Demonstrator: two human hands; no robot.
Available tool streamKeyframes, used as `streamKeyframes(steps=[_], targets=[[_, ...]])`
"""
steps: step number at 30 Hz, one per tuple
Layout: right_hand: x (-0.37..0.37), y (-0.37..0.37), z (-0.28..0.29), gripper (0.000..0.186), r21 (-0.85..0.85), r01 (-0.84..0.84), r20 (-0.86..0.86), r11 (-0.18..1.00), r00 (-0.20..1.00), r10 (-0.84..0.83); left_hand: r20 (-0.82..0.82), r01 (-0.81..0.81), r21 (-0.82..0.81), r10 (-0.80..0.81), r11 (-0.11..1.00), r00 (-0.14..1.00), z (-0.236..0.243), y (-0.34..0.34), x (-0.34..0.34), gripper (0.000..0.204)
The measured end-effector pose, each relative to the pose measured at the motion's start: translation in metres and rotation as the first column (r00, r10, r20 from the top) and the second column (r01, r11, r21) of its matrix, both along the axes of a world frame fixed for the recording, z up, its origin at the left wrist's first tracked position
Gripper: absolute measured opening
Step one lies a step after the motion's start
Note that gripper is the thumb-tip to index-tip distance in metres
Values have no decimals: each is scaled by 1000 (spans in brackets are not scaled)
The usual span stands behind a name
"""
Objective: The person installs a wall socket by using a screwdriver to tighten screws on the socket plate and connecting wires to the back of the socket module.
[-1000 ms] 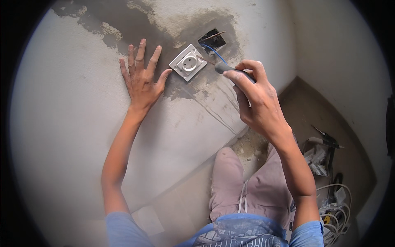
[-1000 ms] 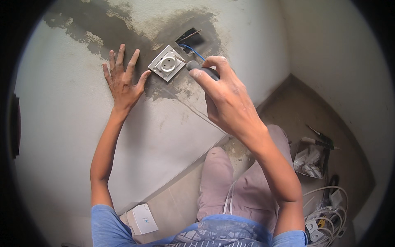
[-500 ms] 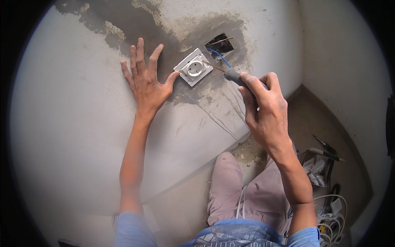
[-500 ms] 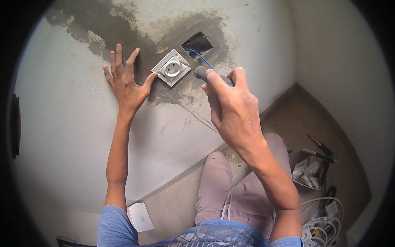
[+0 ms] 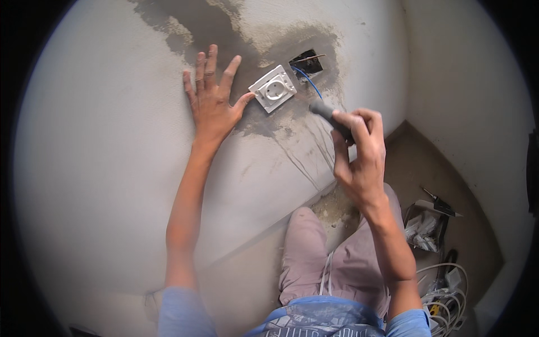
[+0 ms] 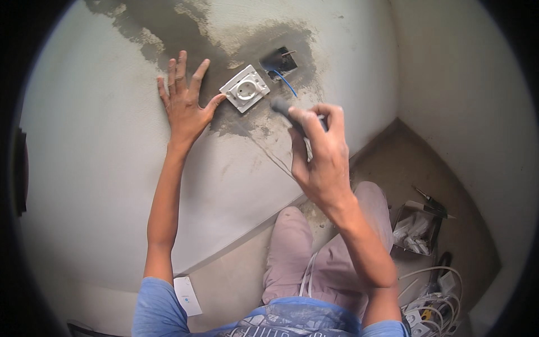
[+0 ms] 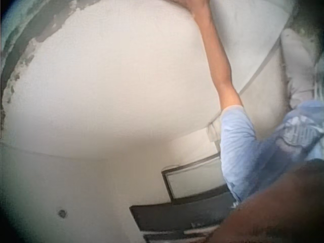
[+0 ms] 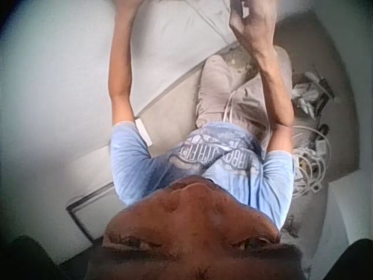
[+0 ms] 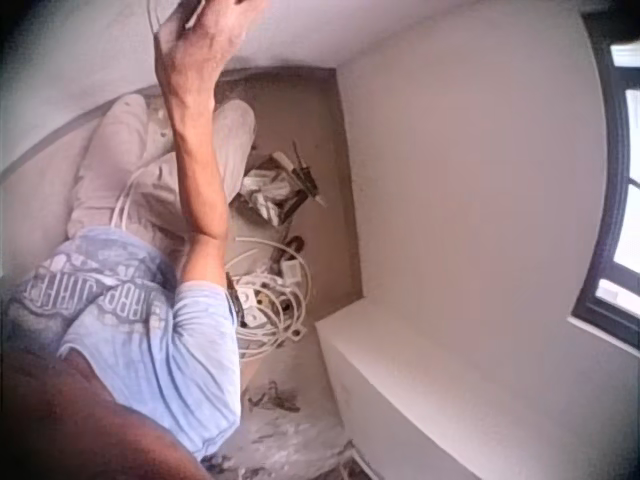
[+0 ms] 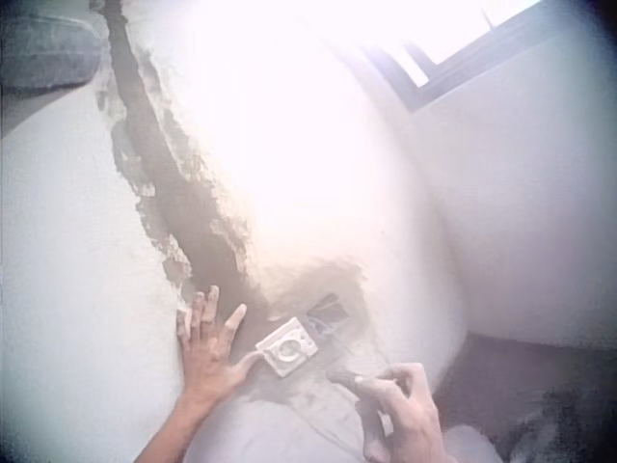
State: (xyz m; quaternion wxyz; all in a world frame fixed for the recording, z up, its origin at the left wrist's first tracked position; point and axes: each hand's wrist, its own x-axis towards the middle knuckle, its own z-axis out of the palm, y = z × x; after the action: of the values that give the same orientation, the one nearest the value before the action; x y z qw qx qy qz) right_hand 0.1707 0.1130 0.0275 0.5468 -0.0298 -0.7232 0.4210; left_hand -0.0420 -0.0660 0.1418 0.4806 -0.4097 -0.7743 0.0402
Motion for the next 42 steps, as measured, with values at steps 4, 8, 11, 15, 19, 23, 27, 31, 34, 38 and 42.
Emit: streamKeyframes(steps=[4,8,11,15,19,23,27,31,34,38,42], targets=[[-7,-23,-11,38,-45,-105,-4,993,994,105,33,23,37,-24,999,999,1,1,2,87],[-15,-26,-17,38,-56,-95,-3,994,996,95,49,42,73,-46,996,998,-1,5,4,90],[-16,-26,-18,39,-47,-86,-13,995,996,85,58,51,81,-56,995,997,-2,6,5,90],[-12,-26,-12,38,-54,-91,-5,994,996,91,64,65,92,-71,994,995,-2,6,5,90],[-15,-26,-12,38,-62,-96,-4,993,995,96,60,69,83,-74,994,995,-3,4,-1,90],[-14,-28,-14,38,-28,-87,10,996,996,88,58,58,80,-63,995,996,-3,4,0,90],[-14,-30,-15,37,-35,-76,11,996,997,77,70,50,83,-55,995,996,-3,5,0,88],[-11,-31,-13,37,-45,-81,22,996,996,82,54,47,69,-51,996,997,-3,2,-1,84],[-14,-27,-15,37,-10,-68,10,998,998,68,46,58,63,-61,996,997,-4,5,-1,82],[-16,-27,-15,38,-17,-78,5,997,997,78,40,12,48,-14,999,999,-5,4,-2,80],[-18,-26,-15,40,18,-62,22,998,998,61,19,8,48,-9,999,1000,-6,3,-6,80]])
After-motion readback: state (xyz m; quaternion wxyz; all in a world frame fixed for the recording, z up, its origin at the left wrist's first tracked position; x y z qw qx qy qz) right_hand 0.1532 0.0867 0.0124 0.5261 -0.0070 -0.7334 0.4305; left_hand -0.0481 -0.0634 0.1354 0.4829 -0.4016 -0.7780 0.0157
